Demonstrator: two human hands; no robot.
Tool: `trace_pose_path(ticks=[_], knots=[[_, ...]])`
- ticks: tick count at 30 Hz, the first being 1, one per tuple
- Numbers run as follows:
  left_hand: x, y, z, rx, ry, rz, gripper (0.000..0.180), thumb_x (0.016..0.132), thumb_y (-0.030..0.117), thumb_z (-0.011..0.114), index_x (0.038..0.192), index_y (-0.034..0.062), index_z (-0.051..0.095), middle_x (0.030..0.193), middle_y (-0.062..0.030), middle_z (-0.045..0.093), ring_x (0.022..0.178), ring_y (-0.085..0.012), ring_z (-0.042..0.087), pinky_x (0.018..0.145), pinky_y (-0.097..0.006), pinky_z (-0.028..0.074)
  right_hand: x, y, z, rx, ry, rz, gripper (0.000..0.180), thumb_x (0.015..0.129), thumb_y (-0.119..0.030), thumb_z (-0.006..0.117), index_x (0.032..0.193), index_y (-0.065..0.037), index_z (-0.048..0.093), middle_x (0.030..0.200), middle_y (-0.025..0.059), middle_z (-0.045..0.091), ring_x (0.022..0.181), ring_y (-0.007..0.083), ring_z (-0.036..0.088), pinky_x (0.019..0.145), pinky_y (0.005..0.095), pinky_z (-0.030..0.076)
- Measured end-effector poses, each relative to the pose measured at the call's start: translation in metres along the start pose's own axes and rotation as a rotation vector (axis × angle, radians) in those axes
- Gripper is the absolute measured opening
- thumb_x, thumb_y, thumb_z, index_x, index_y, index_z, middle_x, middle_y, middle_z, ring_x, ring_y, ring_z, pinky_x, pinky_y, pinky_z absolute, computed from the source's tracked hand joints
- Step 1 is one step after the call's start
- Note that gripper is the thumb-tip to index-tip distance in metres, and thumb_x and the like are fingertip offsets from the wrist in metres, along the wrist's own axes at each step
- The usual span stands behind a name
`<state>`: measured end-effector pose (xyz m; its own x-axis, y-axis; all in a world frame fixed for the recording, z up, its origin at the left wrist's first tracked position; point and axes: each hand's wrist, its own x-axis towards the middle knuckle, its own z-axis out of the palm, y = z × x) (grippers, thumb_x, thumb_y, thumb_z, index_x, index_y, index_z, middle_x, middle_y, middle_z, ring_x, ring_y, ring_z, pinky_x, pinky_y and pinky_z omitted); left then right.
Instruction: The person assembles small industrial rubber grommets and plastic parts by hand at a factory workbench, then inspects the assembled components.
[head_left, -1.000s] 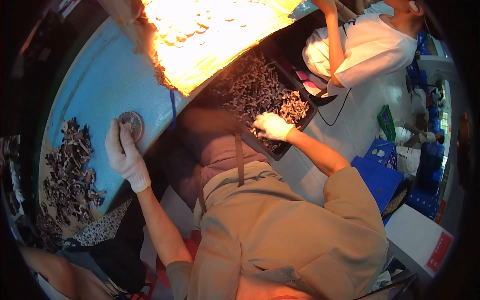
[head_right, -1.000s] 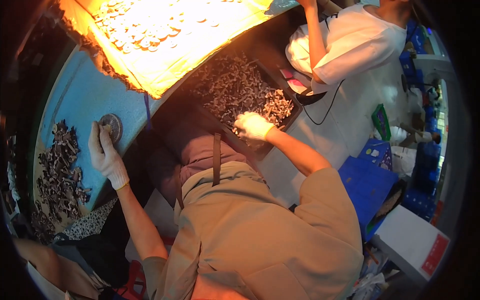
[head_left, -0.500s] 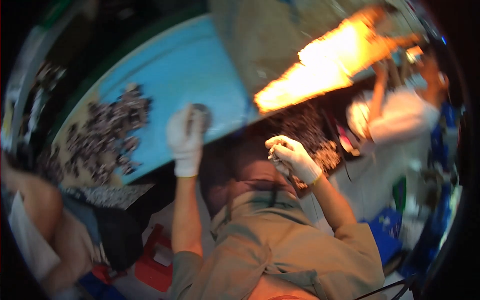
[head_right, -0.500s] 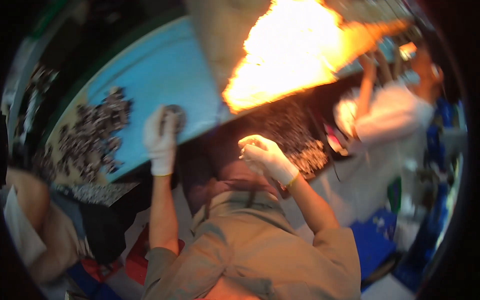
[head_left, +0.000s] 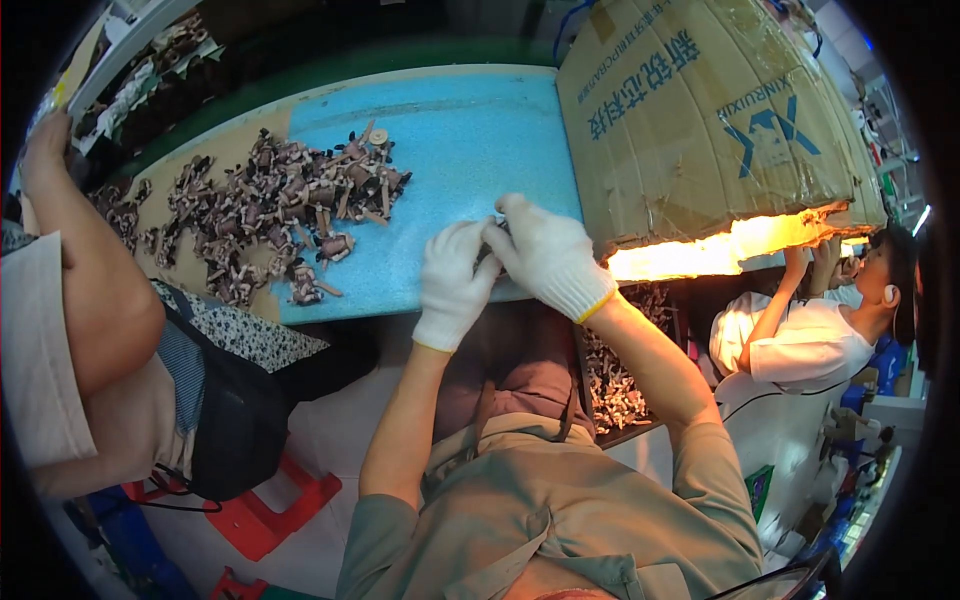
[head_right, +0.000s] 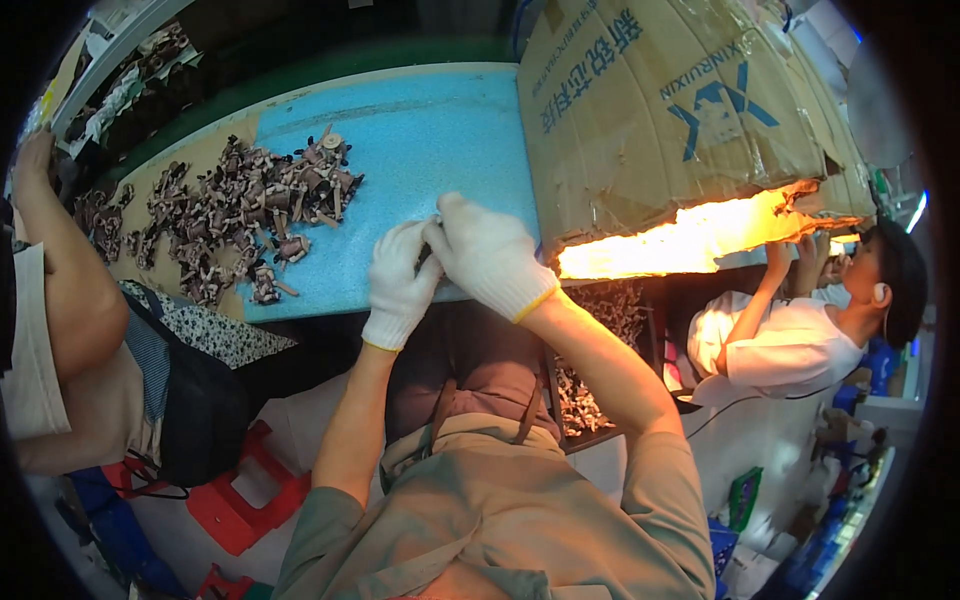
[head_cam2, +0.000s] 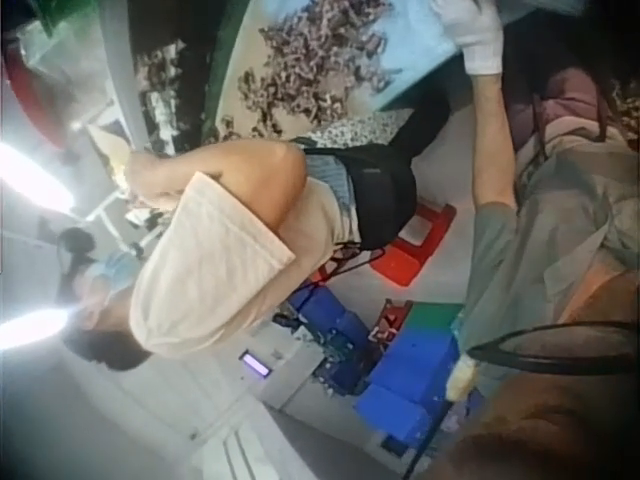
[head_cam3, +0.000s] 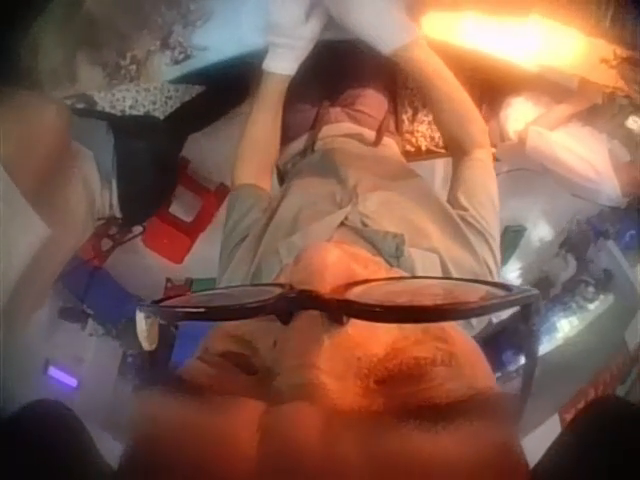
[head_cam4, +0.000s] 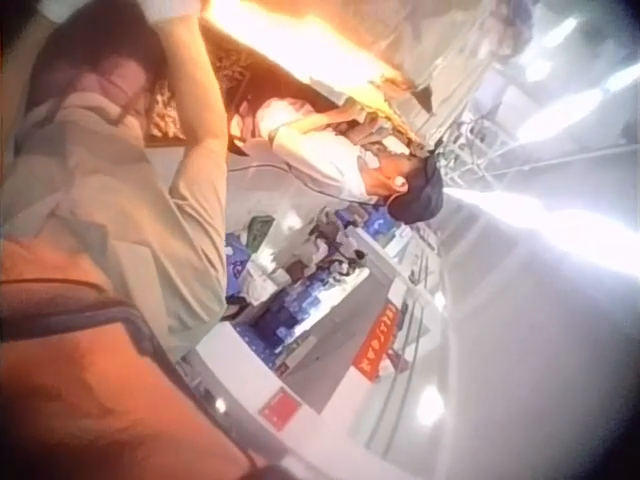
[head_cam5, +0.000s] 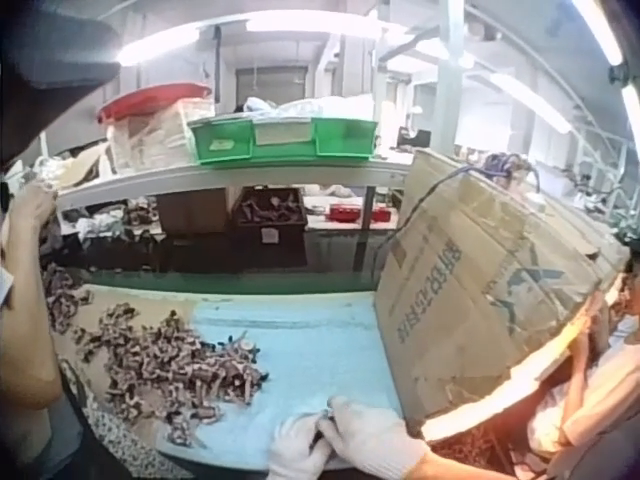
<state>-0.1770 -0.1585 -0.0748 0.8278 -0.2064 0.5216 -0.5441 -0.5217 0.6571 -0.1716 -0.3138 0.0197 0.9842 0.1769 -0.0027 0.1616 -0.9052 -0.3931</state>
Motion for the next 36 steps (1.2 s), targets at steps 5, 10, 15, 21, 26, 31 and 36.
trace_pose_path(ticks=[5,10,15,21,26,31,36], knots=[[-0.012,-0.007,-0.001,-0.66,0.267,-0.331,0.043,0.097,0.012,0.065,0.138,-0.0003,0.059,0.129,-0.0172,0.067,0.121,-0.0238,0.065,0.104,-0.038,0.051,0.014,-0.014,-0.004,-0.291,-0.073,-0.119,0.027,0.099,-0.03,0.061,0.106,-0.004,0.058,0.09,0.0183,0.072,0.078,0.038,0.074,0.064,0.0488,0.06],[0.048,0.041,0.002,-0.829,0.129,-0.494,0.034,0.101,0.017,0.06,0.128,-0.0024,0.062,0.113,-0.0141,0.07,0.105,-0.0182,0.065,0.093,-0.033,0.052,0.014,-0.015,-0.006,-0.37,-0.102,-0.174,0.026,0.095,-0.026,0.063,0.104,-0.002,0.06,0.089,0.0181,0.071,0.076,0.0349,0.076,0.062,0.0452,0.061],[0.038,0.033,0.019,-0.822,0.158,-0.389,0.034,0.104,0.025,0.055,0.121,-0.0024,0.063,0.103,-0.0113,0.069,0.098,-0.0161,0.063,0.089,-0.03,0.05,0.013,-0.004,0.002,-0.303,-0.119,-0.284,0.023,0.087,-0.02,0.065,0.101,-0.002,0.064,0.088,0.0182,0.07,0.072,0.032,0.075,0.055,0.0446,0.06],[0.027,0.042,0.016,-0.793,0.2,-0.376,0.037,0.106,0.028,0.05,0.122,-0.0031,0.063,0.113,-0.0121,0.067,0.106,-0.0171,0.061,0.096,-0.03,0.048,0.001,0.008,0.017,-0.376,0.083,-0.392,0.03,0.086,-0.02,0.065,0.105,0.003,0.065,0.096,0.0175,0.07,0.077,0.0301,0.076,0.057,0.0428,0.06],[0.034,0.018,-0.003,-0.809,0.136,-0.586,0.048,0.109,0.036,0.047,0.132,-0.0036,0.061,0.115,-0.0155,0.068,0.11,-0.0225,0.062,0.095,-0.032,0.05,0.016,-0.005,-0.015,0.057,-0.148,-0.084,0.034,0.094,-0.027,0.059,0.11,0.002,0.063,0.099,0.024,0.074,0.088,0.0393,0.074,0.077,0.0497,0.059],[0.031,0.047,-0.045,-1.186,-0.338,-0.934,0.049,0.109,0.042,0.052,0.126,-0.0031,0.061,0.099,-0.0136,0.072,0.079,-0.0189,0.071,0.07,-0.028,0.056,-0.016,0.025,-0.014,0.223,0.179,-0.194,0.039,0.103,-0.038,0.052,0.117,-0.003,0.059,0.1,0.0216,0.072,0.095,0.0408,0.071,0.08,0.0508,0.057],[0.008,0.053,-0.039,-1.417,-0.334,-0.806,0.04,0.106,0.033,0.061,0.121,-0.0039,0.062,0.099,-0.0109,0.071,0.081,-0.0174,0.07,0.071,-0.028,0.055,-0.033,0.014,-0.013,0.003,0.14,-0.37,0.025,0.098,-0.024,0.056,0.114,-0.005,0.059,0.113,0.019,0.061,0.088,0.0389,0.068,0.075,0.0457,0.057]])
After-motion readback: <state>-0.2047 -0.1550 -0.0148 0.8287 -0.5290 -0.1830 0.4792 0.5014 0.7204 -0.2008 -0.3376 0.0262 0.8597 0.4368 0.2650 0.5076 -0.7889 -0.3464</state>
